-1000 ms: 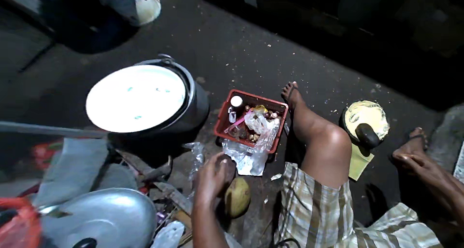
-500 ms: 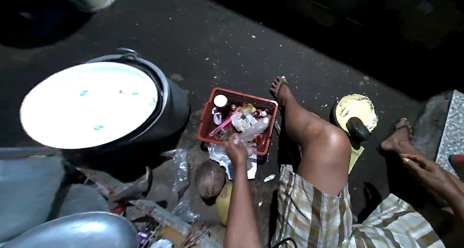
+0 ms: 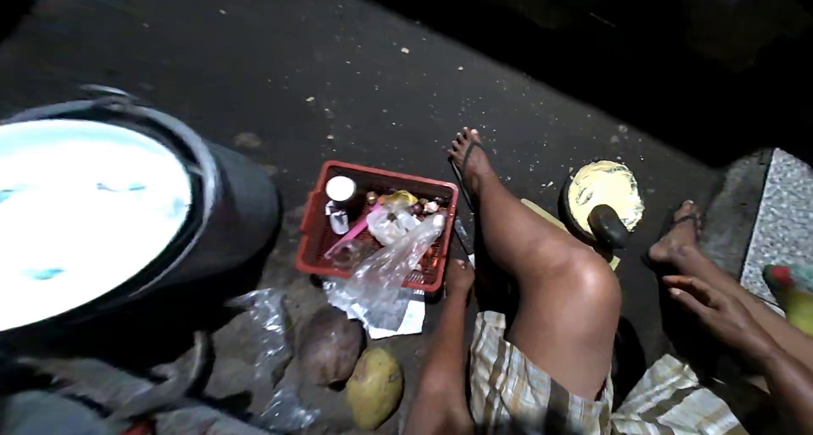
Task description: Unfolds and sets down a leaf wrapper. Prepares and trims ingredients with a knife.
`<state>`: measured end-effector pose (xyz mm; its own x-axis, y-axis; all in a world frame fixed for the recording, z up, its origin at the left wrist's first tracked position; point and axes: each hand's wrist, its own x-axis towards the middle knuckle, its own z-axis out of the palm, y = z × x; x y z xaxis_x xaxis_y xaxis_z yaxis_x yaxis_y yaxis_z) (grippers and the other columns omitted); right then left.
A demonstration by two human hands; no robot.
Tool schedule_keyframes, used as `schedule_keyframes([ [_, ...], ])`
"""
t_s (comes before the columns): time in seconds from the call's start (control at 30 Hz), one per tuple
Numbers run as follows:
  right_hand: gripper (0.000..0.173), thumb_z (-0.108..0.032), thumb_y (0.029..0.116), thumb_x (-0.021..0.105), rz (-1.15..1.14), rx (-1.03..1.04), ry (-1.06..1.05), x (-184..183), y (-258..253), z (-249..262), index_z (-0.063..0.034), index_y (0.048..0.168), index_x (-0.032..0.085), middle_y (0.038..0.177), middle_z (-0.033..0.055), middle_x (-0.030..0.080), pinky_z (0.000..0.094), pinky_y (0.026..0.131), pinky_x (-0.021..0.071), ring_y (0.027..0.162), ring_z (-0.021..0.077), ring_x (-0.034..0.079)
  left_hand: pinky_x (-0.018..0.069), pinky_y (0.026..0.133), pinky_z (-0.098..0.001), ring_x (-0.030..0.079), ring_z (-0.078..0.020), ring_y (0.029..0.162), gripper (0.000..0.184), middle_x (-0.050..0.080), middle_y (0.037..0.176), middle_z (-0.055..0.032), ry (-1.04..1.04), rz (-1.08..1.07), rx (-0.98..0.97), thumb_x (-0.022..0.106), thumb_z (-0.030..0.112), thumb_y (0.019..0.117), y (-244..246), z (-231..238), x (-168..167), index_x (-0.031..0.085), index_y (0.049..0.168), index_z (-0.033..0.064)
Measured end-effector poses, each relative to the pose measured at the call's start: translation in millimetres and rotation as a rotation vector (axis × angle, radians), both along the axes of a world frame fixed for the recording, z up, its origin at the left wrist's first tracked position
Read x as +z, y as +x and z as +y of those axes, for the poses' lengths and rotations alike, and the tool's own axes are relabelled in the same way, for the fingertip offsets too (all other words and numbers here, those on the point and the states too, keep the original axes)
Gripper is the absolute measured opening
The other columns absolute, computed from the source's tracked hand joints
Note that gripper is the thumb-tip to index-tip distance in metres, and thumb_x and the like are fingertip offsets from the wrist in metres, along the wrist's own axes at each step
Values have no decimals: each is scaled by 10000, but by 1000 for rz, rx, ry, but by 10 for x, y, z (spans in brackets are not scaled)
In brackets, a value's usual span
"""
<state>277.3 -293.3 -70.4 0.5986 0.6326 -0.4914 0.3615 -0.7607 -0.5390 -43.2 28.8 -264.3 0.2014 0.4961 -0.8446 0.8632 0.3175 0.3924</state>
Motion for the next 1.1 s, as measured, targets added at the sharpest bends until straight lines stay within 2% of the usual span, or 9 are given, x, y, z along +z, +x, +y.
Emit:
schedule_keyframes([
  [0.13,353,-229,1037,557,-22,-20,-38,51,11,-57,-24,1309,653,1295,138,684,399,951,570,1093,197,692,405,1137,-512,538,-375,1337,575,565,1401,-274,43,-7,188,533,351,1067,240,240,-129,454,1460,-60],
  [0.27,371,-227,1038,552,20,-19,-115,48,-122,-7,-11,1326,641,1305,150,681,402,980,560,1112,212,691,426,1108,-550,559,-388,1315,599,594,1369,-271,67,116,236,583,450,1027,503,383,-128,571,1365,-44],
  [0.57,335,-152,1051,566,57,53,-119,66,-326,189,2,1337,648,1306,170,688,342,1040,524,1167,203,680,496,1039,-518,633,-371,1212,582,639,1283,-252,193,16,60,624,287,1010,301,257,199,422,1462,-17],
  [0.67,337,-172,1041,582,36,118,-31,55,-315,265,0,1320,659,1284,167,697,350,1019,542,1136,200,691,437,1117,-507,578,-386,1295,681,574,1379,-294,256,-148,18,607,262,1026,-10,65,537,311,1540,-72],
  [0.8,370,-257,1034,568,-100,223,215,315,-316,457,-19,1298,669,1256,139,701,375,956,581,1075,179,702,498,1063,-457,644,-303,1195,496,651,1282,-229,500,-461,92,675,184,976,-458,-197,1223,539,1383,-64],
  [0.87,322,-210,1050,556,-26,204,450,665,-408,653,-10,1288,643,1201,84,712,322,881,619,994,122,717,546,979,-369,676,-200,1095,295,709,1150,-149,828,-673,113,702,155,944,-623,-292,1632,672,1184,-15],
  [0.93,248,-224,1080,527,118,222,653,1024,-613,885,-149,1271,666,1177,-47,720,286,834,629,945,76,721,504,1044,-337,644,-168,1164,134,714,1119,-78,1141,-885,114,695,188,967,-705,-330,2027,691,1046,80],
  [1.03,254,-302,1083,534,358,305,762,1326,-1047,1194,-238,1264,701,1203,-75,732,266,809,630,939,70,727,410,1144,-353,513,-166,1329,86,651,1225,61,1351,-1104,85,619,274,1021,-625,-421,2539,694,1050,243],
  [1.1,294,-237,1077,515,505,296,713,1461,-1396,1367,-134,1317,649,1216,-40,715,272,822,628,971,78,719,400,1156,-342,467,-161,1371,108,608,1293,90,1426,-1245,-12,607,262,1027,-506,-510,2758,695,1090,258],
])
